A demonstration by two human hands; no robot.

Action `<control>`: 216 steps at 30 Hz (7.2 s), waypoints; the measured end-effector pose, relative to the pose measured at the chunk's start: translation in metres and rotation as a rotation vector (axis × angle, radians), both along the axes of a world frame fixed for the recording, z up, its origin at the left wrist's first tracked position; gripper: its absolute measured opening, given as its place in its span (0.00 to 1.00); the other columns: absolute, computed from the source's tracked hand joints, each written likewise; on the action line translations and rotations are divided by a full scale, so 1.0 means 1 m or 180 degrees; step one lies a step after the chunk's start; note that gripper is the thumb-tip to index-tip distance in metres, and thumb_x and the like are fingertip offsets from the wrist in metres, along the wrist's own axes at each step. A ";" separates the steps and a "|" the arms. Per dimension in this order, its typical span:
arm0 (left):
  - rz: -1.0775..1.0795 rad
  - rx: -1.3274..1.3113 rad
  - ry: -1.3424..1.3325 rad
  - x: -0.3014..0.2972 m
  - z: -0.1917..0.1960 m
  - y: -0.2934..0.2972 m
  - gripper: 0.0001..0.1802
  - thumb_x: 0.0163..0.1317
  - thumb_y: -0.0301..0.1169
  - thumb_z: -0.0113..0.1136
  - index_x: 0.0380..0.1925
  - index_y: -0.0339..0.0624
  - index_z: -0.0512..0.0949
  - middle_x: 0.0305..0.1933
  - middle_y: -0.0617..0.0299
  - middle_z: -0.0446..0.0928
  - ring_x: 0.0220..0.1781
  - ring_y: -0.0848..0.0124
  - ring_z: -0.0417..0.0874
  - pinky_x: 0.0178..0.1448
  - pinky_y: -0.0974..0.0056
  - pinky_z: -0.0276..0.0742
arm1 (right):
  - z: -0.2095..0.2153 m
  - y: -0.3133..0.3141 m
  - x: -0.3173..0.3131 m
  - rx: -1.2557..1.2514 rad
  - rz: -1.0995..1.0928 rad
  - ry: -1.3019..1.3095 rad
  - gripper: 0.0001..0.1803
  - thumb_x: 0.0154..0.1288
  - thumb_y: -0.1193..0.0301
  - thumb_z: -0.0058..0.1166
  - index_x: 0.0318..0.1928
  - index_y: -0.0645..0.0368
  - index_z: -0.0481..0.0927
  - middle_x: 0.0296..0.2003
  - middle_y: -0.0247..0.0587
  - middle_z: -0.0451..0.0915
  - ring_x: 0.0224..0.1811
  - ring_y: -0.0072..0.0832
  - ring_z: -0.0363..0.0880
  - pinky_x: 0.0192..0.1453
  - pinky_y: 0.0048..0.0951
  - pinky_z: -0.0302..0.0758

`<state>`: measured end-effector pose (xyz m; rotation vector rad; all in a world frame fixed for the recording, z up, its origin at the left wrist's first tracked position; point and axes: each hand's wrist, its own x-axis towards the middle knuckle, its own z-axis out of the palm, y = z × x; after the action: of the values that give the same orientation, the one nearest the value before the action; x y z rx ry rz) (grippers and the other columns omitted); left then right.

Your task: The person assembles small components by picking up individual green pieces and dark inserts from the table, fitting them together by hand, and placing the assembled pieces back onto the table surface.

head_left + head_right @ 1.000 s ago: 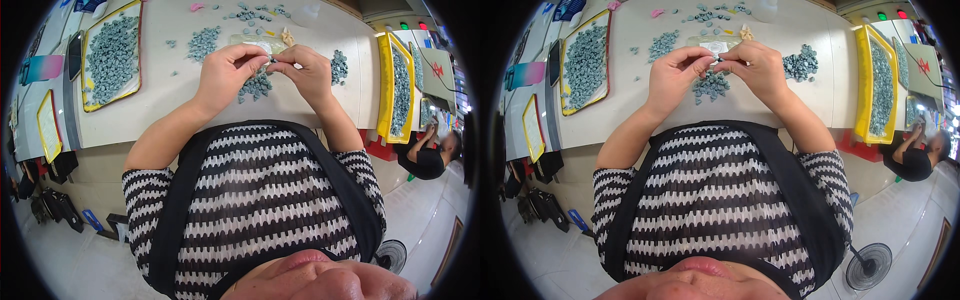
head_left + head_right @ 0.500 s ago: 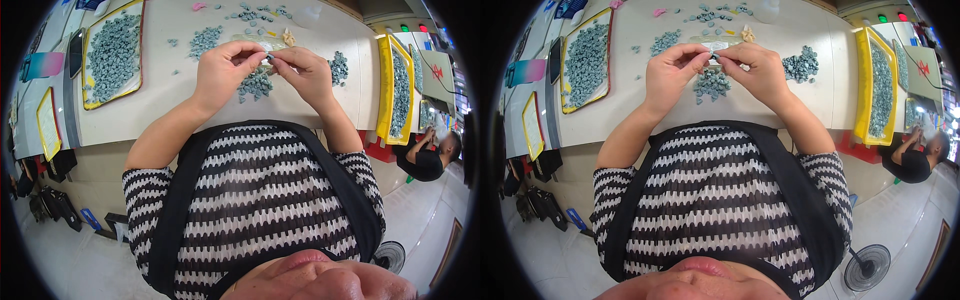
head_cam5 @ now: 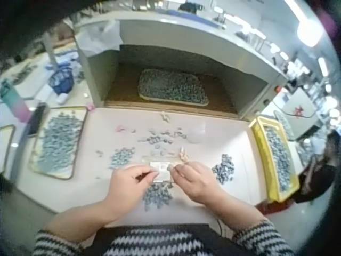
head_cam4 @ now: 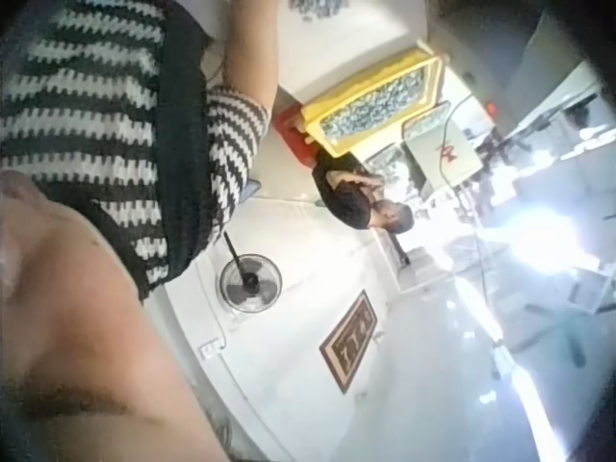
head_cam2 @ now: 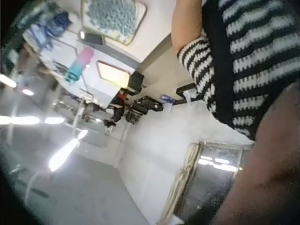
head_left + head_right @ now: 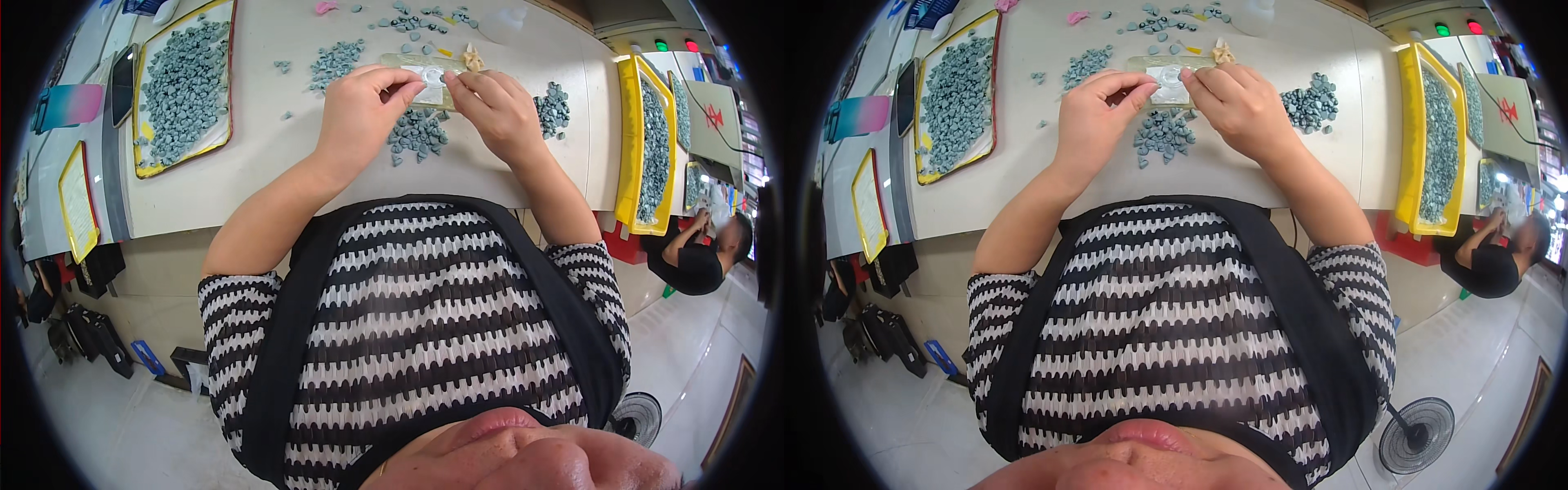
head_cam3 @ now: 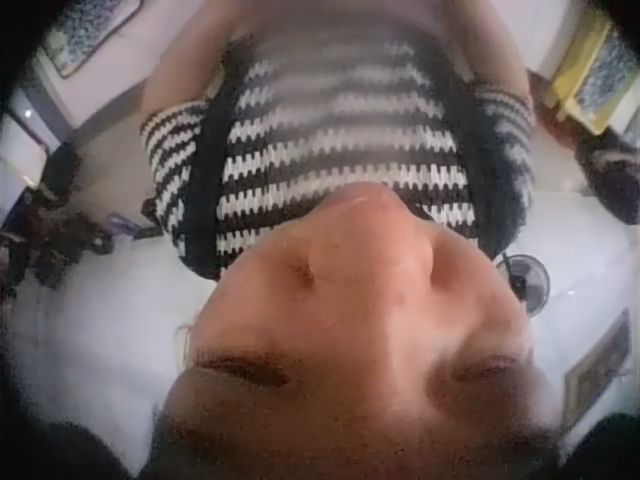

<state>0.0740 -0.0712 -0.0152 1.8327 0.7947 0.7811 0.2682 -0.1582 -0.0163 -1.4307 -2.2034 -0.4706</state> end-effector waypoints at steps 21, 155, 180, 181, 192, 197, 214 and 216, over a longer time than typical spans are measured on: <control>0.0062 0.0613 -0.0712 0.007 0.002 -0.005 0.05 0.55 0.25 0.66 0.30 0.36 0.81 0.29 0.63 0.80 0.24 0.77 0.72 0.26 0.72 0.66 | 0.014 -0.006 -0.021 -0.1911 -0.0628 0.4446 0.11 0.63 0.71 0.60 0.40 0.69 0.83 0.32 0.40 0.84 0.33 0.19 0.81 0.38 0.18 0.79; -0.0132 0.2087 0.1101 -0.011 -0.014 0.019 0.06 0.56 0.24 0.61 0.33 0.33 0.79 0.32 0.53 0.78 0.38 0.55 0.77 0.44 0.57 0.73 | -0.004 -0.003 0.002 -0.0461 -0.0635 0.1202 0.07 0.54 0.76 0.61 0.35 0.60 0.80 0.31 0.42 0.79 0.32 0.39 0.80 0.35 0.34 0.78; -0.0090 0.0820 -0.0251 0.002 -0.001 -0.003 0.06 0.59 0.28 0.64 0.35 0.38 0.81 0.31 0.64 0.78 0.29 0.75 0.71 0.30 0.71 0.66 | 0.006 -0.006 -0.020 -0.1177 -0.0531 0.3477 0.07 0.58 0.76 0.62 0.38 0.64 0.83 0.29 0.36 0.83 0.30 0.19 0.80 0.33 0.20 0.76; -0.0045 0.0798 -0.0391 0.003 -0.001 -0.004 0.06 0.59 0.28 0.64 0.35 0.39 0.82 0.31 0.65 0.78 0.29 0.77 0.70 0.30 0.71 0.66 | 0.008 -0.006 -0.022 -0.1492 -0.0582 0.4207 0.07 0.61 0.75 0.60 0.38 0.66 0.82 0.30 0.37 0.84 0.31 0.17 0.80 0.34 0.18 0.76; 0.0046 0.0652 -0.0458 0.005 0.007 -0.007 0.05 0.56 0.27 0.65 0.31 0.38 0.81 0.31 0.61 0.81 0.29 0.68 0.76 0.35 0.66 0.73 | 0.014 -0.006 -0.025 -0.1973 -0.0506 0.4740 0.08 0.62 0.74 0.60 0.38 0.68 0.81 0.33 0.40 0.84 0.37 0.19 0.82 0.39 0.18 0.79; -0.0028 0.0928 -0.0500 0.005 0.001 -0.006 0.06 0.58 0.26 0.65 0.34 0.37 0.82 0.32 0.63 0.80 0.28 0.75 0.72 0.31 0.71 0.69 | 0.004 -0.006 -0.032 -0.1510 -0.0475 0.4451 0.06 0.61 0.77 0.61 0.37 0.68 0.81 0.32 0.38 0.83 0.35 0.18 0.82 0.38 0.17 0.79; 0.0049 0.0917 -0.0406 0.006 0.008 -0.006 0.04 0.60 0.26 0.61 0.31 0.38 0.76 0.30 0.58 0.77 0.32 0.61 0.76 0.38 0.61 0.72 | 0.018 -0.001 -0.019 -0.1826 -0.0317 0.4341 0.08 0.59 0.76 0.61 0.38 0.68 0.83 0.31 0.41 0.84 0.28 0.19 0.78 0.34 0.19 0.77; 0.0009 0.0903 -0.0355 0.004 0.005 -0.005 0.04 0.61 0.26 0.59 0.31 0.37 0.75 0.30 0.58 0.76 0.33 0.60 0.76 0.39 0.61 0.71 | 0.023 0.000 -0.004 -0.1736 -0.0498 0.3579 0.09 0.60 0.74 0.61 0.39 0.66 0.84 0.31 0.41 0.84 0.29 0.19 0.78 0.34 0.20 0.77</control>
<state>0.0780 -0.0764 -0.0097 2.0165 0.6398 1.0311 0.2641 -0.1587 0.0062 -1.5459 -1.3041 0.7931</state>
